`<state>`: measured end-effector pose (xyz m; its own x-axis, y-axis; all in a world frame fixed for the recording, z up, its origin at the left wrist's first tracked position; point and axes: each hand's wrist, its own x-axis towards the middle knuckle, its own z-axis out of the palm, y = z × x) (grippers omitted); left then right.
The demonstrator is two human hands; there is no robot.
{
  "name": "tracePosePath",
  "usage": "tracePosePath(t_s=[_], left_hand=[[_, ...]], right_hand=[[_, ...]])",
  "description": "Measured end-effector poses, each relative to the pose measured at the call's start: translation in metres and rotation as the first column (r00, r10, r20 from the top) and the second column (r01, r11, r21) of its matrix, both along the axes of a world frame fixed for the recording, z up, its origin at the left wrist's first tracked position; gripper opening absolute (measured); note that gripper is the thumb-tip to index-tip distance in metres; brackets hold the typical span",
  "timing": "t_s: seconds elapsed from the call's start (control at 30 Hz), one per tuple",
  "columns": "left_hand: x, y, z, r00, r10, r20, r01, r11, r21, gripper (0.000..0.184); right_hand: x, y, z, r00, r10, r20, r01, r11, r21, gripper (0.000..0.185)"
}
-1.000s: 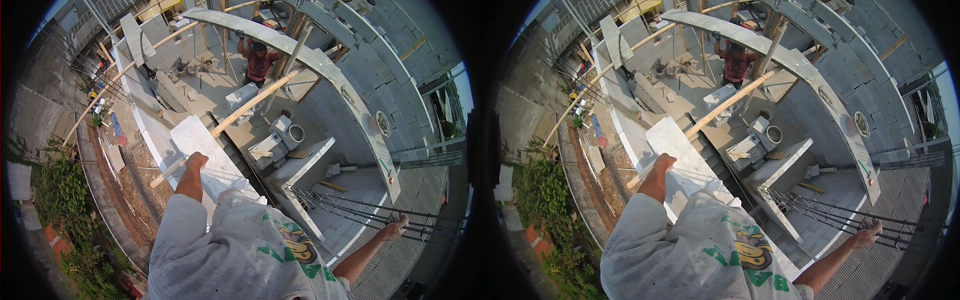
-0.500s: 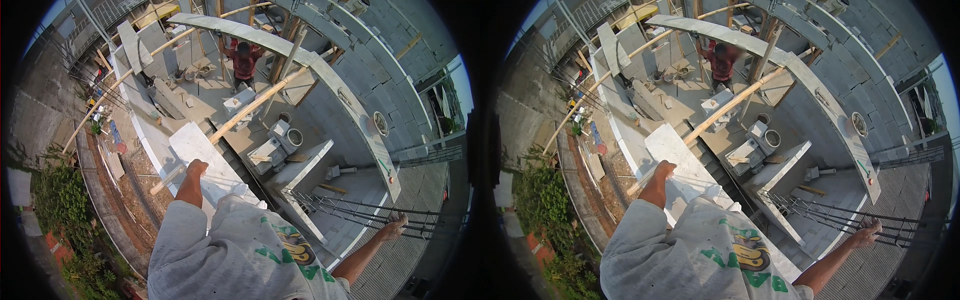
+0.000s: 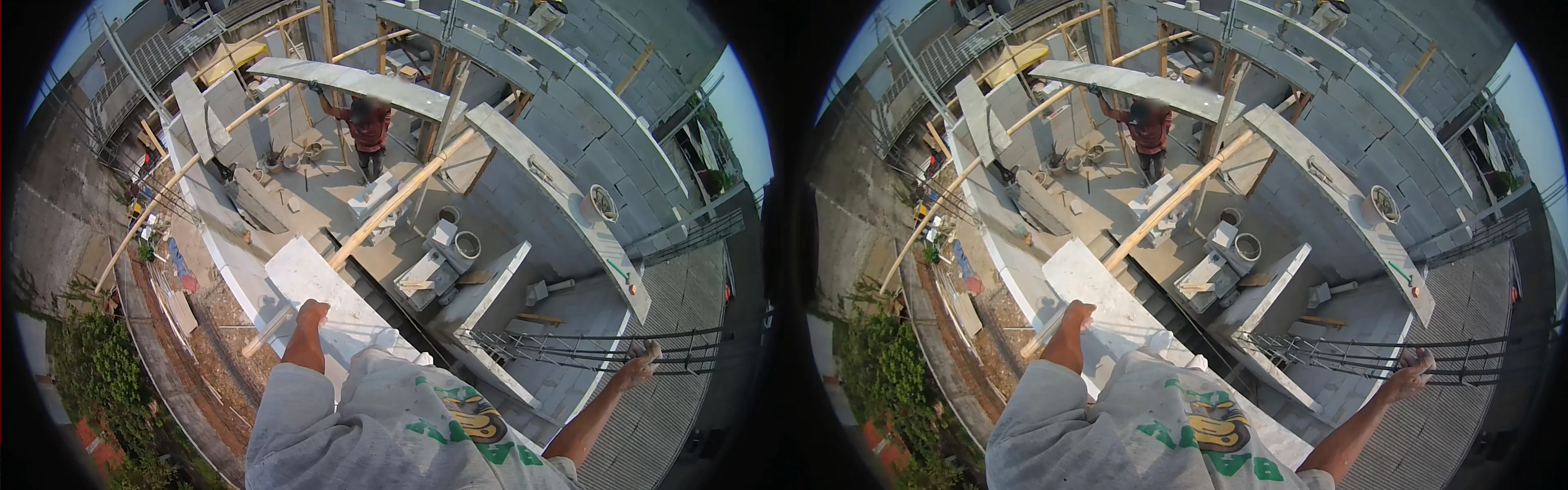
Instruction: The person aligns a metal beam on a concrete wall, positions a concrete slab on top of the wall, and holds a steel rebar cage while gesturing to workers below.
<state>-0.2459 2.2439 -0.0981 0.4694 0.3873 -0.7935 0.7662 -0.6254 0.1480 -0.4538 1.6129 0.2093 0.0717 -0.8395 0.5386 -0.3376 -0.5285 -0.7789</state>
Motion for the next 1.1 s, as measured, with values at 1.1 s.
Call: tracePosePath(t_s=[1.1], left_hand=[[-0.016,-0.007,-0.003,0.999,0.032,0.011,-0.032,0.999,0.009,0.035]], right_hand=[[-0.004,-0.009,-0.005,0.99,-0.05,-0.131,0.045,0.998,-0.047,0.049]])
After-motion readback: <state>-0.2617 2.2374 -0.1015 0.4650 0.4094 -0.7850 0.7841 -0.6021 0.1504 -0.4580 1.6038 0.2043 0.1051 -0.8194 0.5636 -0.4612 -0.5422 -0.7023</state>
